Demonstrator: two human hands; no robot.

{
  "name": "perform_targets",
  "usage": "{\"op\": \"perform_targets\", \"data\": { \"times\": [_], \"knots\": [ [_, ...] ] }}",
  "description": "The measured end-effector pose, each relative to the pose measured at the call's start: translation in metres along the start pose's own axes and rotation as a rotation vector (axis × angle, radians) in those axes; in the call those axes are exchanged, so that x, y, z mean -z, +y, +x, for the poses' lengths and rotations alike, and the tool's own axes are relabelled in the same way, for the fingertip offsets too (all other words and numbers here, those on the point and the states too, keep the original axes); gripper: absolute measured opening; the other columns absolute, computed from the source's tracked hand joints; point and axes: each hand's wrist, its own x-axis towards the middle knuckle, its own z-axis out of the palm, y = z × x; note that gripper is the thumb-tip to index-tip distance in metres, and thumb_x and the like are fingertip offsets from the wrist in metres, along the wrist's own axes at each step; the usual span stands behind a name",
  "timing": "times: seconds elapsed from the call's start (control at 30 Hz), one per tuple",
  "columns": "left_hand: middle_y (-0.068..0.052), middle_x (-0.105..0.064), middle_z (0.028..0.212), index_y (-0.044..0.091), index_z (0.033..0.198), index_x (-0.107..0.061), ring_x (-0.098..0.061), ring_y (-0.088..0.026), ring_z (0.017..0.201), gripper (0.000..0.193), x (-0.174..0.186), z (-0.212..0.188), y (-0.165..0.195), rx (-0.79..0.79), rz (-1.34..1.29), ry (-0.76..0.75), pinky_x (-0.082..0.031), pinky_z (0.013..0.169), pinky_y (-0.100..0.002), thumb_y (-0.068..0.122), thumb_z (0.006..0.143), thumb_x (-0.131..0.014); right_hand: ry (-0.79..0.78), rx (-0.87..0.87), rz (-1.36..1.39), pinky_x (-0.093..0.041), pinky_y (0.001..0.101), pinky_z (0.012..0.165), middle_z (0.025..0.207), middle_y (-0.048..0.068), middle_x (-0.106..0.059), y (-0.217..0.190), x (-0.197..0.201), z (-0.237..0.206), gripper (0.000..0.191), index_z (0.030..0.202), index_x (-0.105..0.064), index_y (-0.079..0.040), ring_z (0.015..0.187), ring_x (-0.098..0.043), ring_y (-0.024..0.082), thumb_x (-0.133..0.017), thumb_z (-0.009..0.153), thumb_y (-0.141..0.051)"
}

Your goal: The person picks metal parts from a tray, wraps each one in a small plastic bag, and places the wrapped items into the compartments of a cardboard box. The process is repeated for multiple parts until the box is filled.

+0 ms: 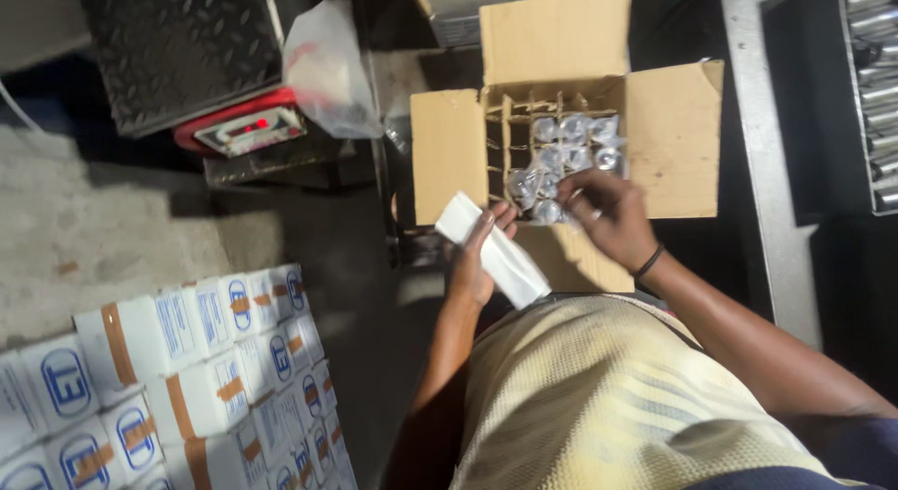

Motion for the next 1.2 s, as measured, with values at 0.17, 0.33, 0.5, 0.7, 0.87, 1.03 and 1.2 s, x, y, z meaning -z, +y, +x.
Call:
{"op": "perform_targets", "data": {
  "times": [0.17, 0.33, 0.5, 0.7, 0.87, 1.03, 1.2],
  "knots": [
    [-0.013, -0.061, 0.128, 0.0, 0.142, -0.055, -0.058, -0.023, 0.122, 0.037, -0.032, 0.021, -0.041, 0.003, 0.03, -0.359, -0.047, 0.109, -0.039, 0.009, 0.107, -0.06, 0.05, -0.103, -0.407, -0.049, 0.0341, 0.062, 0.08, 0.016, -0.069, -0.03, 0.013, -0.009, 0.018, 0.101, -0.071, -0.002, 0.064, -0.064, 0.02, -0.073, 0.097, -0.02],
    [-0.003, -0.064, 0.077, 0.003, 0.116, -0.067, -0.055, -0.014, 0.053, 0.024, -0.065, 0.052, -0.032, 0.264, 0.267, -0.239, -0.045, 0.047, -0.03, 0.023, 0.104, -0.074, 0.012, -0.244, 0.013, -0.045, 0.0333, 0.065, 0.087, 0.014, -0.064, -0.025, 0.098, -0.008, 0.018, 0.099, -0.072, -0.004, 0.074, -0.058, 0.019, -0.071, 0.101, -0.022],
    [-0.008, -0.071, 0.075, 0.01, 0.091, -0.076, -0.061, -0.01, 0.059, 0.014, -0.14, 0.034, -0.046, -0.764, 1.54, -0.354, -0.047, 0.051, -0.03, 0.024, 0.094, -0.077, -0.101, 0.045, -0.282, -0.052, 0.0295, 0.077, 0.099, 0.007, -0.07, -0.033, 0.131, -0.037, 0.043, 0.126, -0.064, -0.001, 0.089, -0.068, 0.013, -0.078, 0.091, -0.02],
    [-0.02, -0.066, 0.06, -0.003, 0.071, -0.068, -0.064, -0.032, 0.052, 0.024, -0.198, 0.007, -0.042, -0.317, 1.478, -0.359, -0.05, 0.056, -0.043, 0.017, 0.084, -0.073, 0.133, -0.31, -0.136, -0.058, 0.0402, 0.077, 0.097, 0.009, -0.068, -0.004, 0.165, -0.05, 0.053, 0.136, -0.062, -0.012, 0.084, -0.069, 0.026, -0.066, 0.083, -0.012],
    [-0.021, -0.069, 0.071, 0.0, 0.079, -0.072, -0.069, -0.038, 0.063, 0.026, -0.214, 0.001, -0.025, -0.534, 1.657, -0.133, -0.051, 0.062, -0.044, 0.025, 0.087, -0.074, 0.425, -0.607, -0.938, -0.059, 0.0486, 0.081, 0.097, 0.028, -0.073, 0.079, 0.323, -0.01, 0.053, 0.114, -0.073, 0.003, 0.089, -0.073, 0.04, -0.076, 0.095, -0.047],
    [-0.019, -0.071, 0.073, 0.003, 0.087, -0.073, -0.072, -0.035, 0.066, 0.028, -0.228, -0.014, -0.023, -0.453, 1.553, -0.064, -0.053, 0.06, -0.042, 0.03, 0.09, -0.071, 0.782, -0.758, -0.901, -0.054, 0.0538, 0.083, 0.1, 0.031, -0.07, 0.16, 0.434, 0.012, 0.071, 0.095, -0.074, 0.008, 0.096, -0.068, 0.047, -0.086, 0.083, -0.062],
    [-0.017, -0.071, 0.072, 0.003, 0.085, -0.07, -0.072, -0.034, 0.065, 0.027, -0.233, -0.017, -0.026, -0.415, 1.497, -0.118, -0.052, 0.061, -0.041, 0.028, 0.095, -0.068, 0.829, -0.73, -0.935, -0.053, 0.0557, 0.084, 0.103, 0.032, -0.069, 0.204, 0.451, 0.025, 0.073, 0.091, -0.073, 0.008, 0.099, -0.067, 0.049, -0.085, 0.077, -0.062]
  ]
}}
